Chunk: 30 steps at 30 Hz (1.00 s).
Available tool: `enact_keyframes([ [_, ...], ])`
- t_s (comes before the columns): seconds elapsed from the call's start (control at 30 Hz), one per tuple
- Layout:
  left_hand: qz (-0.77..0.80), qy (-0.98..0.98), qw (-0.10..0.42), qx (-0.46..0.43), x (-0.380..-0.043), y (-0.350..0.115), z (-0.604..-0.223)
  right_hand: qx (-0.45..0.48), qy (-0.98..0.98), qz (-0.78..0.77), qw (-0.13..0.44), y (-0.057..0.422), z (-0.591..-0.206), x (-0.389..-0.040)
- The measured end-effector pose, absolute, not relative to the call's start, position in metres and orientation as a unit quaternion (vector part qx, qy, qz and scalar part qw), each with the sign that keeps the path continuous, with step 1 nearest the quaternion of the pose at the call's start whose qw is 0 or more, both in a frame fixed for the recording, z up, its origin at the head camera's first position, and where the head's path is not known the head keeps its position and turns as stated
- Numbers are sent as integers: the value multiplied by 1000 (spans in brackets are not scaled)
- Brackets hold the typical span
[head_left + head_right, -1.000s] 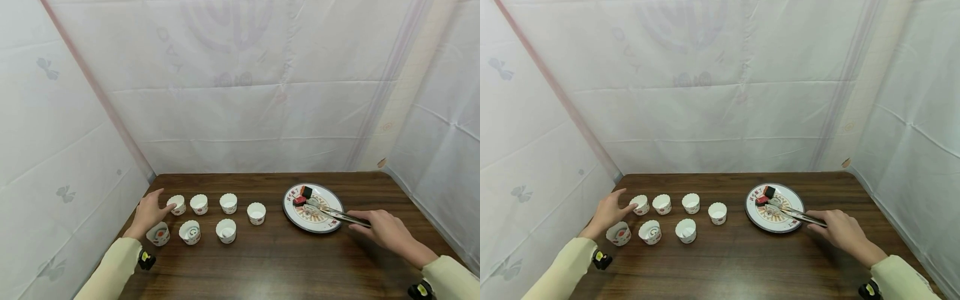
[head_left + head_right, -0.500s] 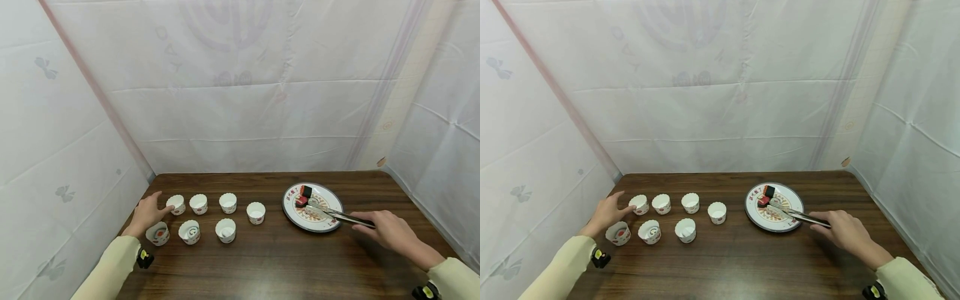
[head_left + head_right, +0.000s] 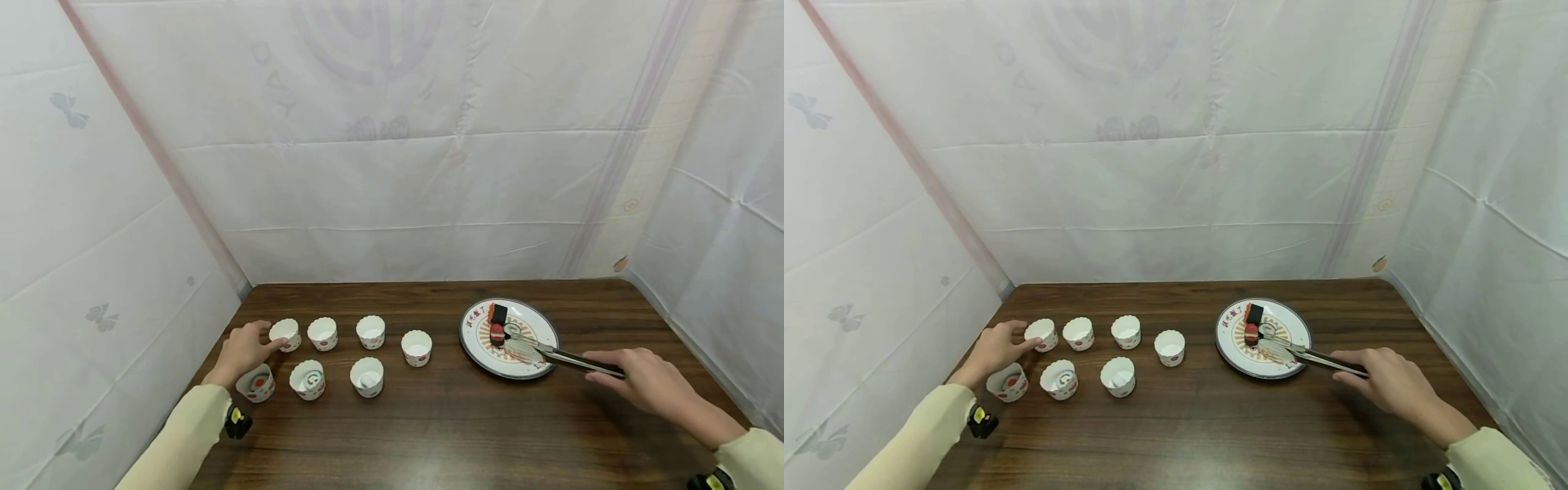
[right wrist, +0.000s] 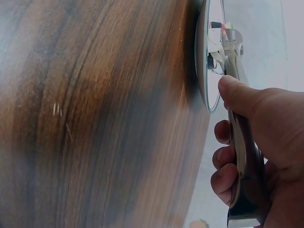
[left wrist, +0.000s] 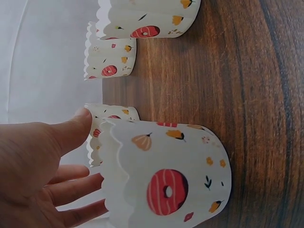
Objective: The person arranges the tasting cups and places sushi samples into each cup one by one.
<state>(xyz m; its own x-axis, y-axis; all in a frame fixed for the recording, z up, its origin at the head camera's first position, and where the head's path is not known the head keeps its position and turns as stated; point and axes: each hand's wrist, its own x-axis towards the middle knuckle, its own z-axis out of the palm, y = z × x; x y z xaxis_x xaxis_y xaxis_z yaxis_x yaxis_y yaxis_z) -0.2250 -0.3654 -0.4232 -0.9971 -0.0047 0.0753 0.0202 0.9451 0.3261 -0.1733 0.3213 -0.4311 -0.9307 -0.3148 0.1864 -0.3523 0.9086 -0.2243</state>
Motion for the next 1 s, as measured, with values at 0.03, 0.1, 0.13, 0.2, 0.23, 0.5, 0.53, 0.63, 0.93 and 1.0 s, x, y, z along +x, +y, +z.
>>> enact_keyframes([
  [0.03, -167, -985, 38, -3, -225, -365, -424, 170, -975, 129, 71, 322, -431, -173],
  [0.1, -170, -985, 38, -1, -225, -366, -425, 169, -975, 131, 66, 323, -431, -172],
  [0.13, -172, -984, 39, -1, -225, -366, -426, 169, -975, 131, 65, 323, -431, -172],
  [0.2, -177, -983, 42, -1, -225, -365, -426, 168, -975, 133, 63, 324, -432, -171],
  [0.23, -179, -983, 43, -1, -225, -365, -426, 169, -974, 134, 63, 325, -432, -171],
  [0.5, -186, -982, 43, 1, -226, -365, -425, 165, -976, 137, 47, 327, -430, -170],
  [0.53, -185, -982, 44, 1, -226, -365, -425, 164, -976, 137, 44, 327, -429, -170],
  [0.63, -184, -982, 46, 3, -227, -366, -426, 163, -976, 139, 33, 327, -427, -171],
  [0.93, -182, -982, 44, 3, -227, -365, -425, 164, -977, 140, 11, 328, -426, -171],
  [1.0, -182, -982, 44, 4, -227, -364, -425, 165, -976, 140, 12, 328, -426, -171],
])
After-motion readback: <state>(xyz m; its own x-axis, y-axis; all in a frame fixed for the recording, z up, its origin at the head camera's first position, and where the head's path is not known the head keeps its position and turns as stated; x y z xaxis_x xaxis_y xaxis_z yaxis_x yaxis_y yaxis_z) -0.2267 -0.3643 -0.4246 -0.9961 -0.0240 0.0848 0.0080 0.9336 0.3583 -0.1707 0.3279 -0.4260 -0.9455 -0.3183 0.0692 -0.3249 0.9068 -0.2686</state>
